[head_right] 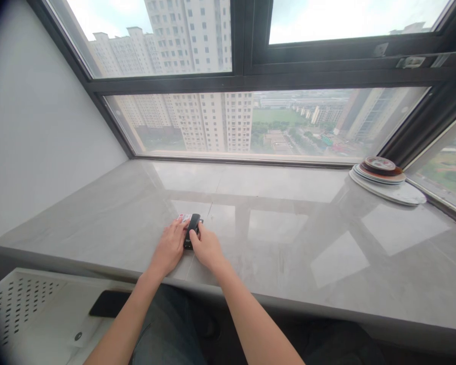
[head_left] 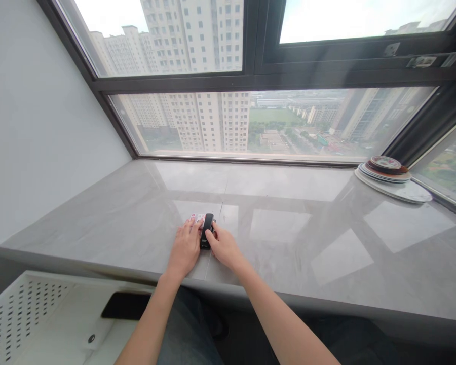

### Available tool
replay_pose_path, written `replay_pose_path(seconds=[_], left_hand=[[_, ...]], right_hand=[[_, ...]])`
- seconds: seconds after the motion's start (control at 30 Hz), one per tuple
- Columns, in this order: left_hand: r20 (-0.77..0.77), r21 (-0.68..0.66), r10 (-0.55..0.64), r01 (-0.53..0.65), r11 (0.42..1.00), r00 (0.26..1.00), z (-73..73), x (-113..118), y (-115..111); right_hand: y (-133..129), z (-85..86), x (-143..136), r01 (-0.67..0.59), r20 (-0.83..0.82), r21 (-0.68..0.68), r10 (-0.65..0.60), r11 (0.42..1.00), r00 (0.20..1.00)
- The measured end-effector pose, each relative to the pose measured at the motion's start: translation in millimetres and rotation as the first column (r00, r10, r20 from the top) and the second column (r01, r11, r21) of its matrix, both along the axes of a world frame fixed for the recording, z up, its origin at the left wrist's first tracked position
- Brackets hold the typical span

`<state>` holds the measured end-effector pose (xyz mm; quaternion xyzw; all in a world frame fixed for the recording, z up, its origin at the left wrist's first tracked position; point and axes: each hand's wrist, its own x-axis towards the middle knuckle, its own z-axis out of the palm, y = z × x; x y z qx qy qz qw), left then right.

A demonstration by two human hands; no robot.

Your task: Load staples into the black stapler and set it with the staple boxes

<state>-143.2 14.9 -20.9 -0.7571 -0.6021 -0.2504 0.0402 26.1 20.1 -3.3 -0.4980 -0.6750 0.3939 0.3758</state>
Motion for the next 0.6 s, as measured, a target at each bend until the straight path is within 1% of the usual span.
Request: replay_pose_path(seconds=[0.07,0.23,0.3,0.37,0.43,0.5,0.57,0.6], left_hand=[[0.020,0.006,-0.021,0.021,1.000,1.000,1.1,2,0],[0.076,-0.009,-0.042,0.043,0.999,0.996,5.5,8,-2],[0.100,-0.029,-0.024,0.027,0.999,0.995,8.4,8,-4],[0.145,-0.036,0.022,-0.017,0.999,0.989,13.1,8,-7],[0.206,-0.010,0.067,-0.067,0.998,0.976,20.0,8,-13],[0.266,0.056,0.076,-0.094,0.994,0.961,28.4,15,-21],[0.314,0.149,0.033,-0.084,0.985,0.949,36.5,32,-31],[0.324,0.186,-0.013,-0.051,0.981,0.946,39.5,44,-36]], right_hand=[[-2,-1.7,0,0.035,0.001,0.036,-0.036,0.999,0.999],[-5,-1.1,-4,0.079,-0.008,0.070,-0.078,0.994,0.997],[-7,-0.4,-4,0.116,-0.041,0.070,-0.113,0.991,0.993],[-12,-0.6,2,0.170,-0.080,0.053,-0.166,0.984,0.983],[-19,-2.1,19,0.233,-0.104,0.048,-0.227,0.971,0.968],[-28,-4.9,47,0.290,-0.105,0.062,-0.283,0.955,0.953],[-38,-8.3,85,0.330,-0.072,0.087,-0.325,0.940,0.943],[-43,-10.1,106,0.342,-0.031,0.108,-0.341,0.933,0.940]])
